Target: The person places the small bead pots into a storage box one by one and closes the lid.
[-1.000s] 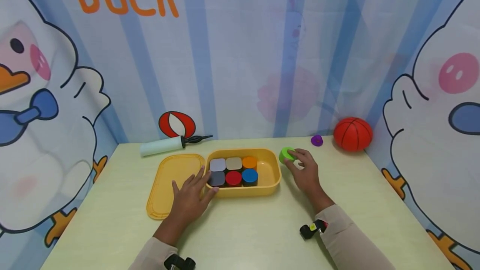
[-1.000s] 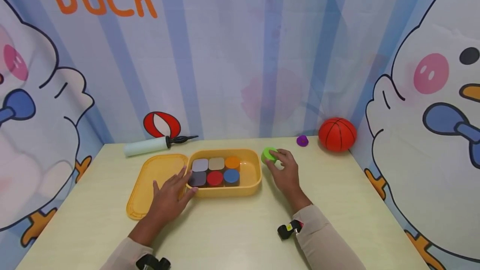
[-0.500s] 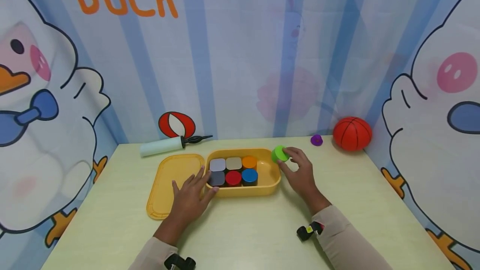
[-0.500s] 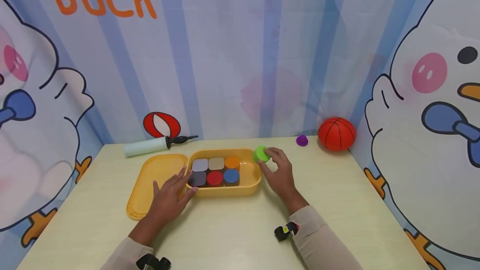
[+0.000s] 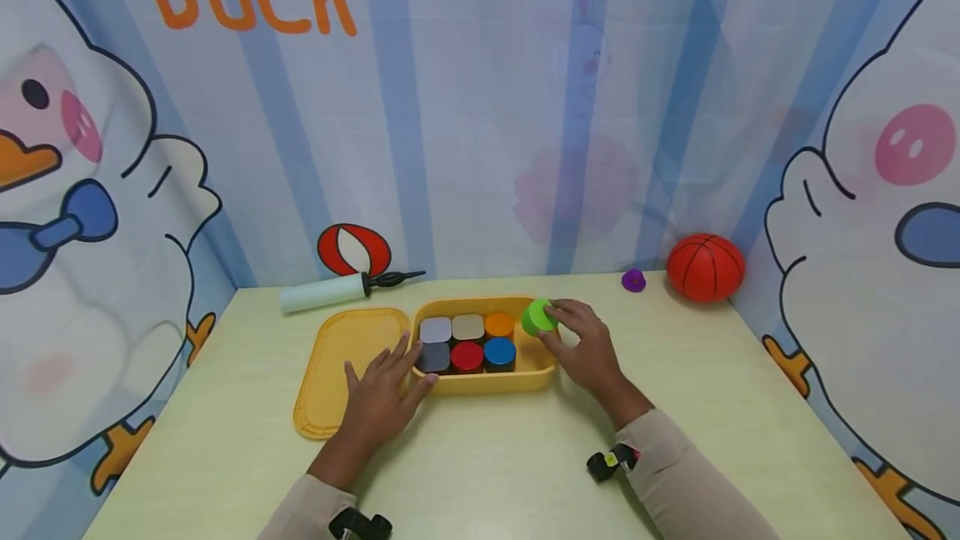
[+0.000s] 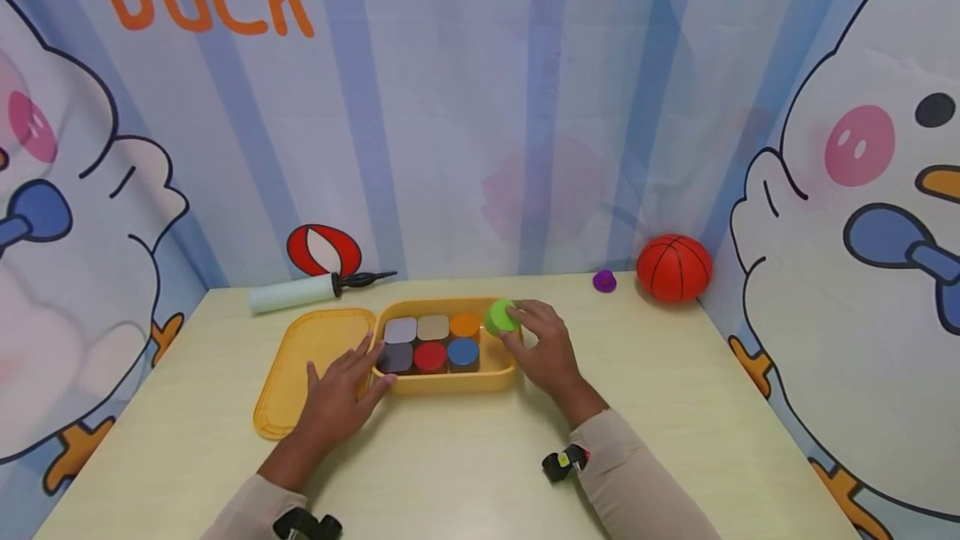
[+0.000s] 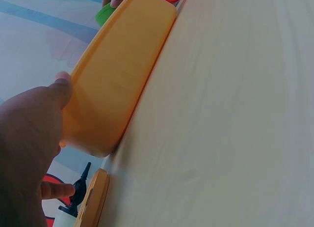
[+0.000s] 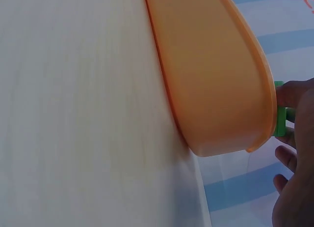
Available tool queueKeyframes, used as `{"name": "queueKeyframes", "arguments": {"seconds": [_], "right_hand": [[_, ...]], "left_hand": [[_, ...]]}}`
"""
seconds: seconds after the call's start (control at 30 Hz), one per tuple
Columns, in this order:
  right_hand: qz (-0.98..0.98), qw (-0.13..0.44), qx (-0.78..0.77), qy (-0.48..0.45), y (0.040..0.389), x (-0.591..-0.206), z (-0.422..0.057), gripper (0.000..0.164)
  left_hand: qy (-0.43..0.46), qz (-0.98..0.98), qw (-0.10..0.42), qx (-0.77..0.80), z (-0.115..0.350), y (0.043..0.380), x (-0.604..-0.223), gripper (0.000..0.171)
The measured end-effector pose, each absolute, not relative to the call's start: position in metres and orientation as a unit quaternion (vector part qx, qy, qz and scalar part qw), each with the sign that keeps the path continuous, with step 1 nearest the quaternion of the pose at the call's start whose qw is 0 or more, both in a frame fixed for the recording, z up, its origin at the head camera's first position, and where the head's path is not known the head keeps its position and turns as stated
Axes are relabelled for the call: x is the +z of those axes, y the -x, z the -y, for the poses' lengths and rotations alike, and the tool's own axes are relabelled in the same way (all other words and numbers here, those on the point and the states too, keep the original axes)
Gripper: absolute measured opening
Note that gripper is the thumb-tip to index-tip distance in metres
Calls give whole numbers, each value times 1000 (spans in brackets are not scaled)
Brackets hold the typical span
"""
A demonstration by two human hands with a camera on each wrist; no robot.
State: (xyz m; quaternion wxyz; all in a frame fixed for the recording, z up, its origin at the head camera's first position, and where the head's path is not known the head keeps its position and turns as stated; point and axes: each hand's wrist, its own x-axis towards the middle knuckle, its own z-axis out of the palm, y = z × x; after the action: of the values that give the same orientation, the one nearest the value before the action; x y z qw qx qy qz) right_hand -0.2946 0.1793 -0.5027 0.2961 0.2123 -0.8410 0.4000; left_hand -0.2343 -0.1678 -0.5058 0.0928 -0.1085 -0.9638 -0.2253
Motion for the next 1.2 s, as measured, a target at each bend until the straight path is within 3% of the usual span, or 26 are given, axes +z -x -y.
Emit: {"name": "queueKeyframes", "arguments": {"seconds": [0.37,1.2], "right_hand": [[857,283,379,-202,293,-504,-173,42],[911,170,341,-156,295,-499,-168,38]], "left_hand": [[110,964,93,-224,169,235,-508,72],[109,962,97,-229,169,236,-510,73]]}}
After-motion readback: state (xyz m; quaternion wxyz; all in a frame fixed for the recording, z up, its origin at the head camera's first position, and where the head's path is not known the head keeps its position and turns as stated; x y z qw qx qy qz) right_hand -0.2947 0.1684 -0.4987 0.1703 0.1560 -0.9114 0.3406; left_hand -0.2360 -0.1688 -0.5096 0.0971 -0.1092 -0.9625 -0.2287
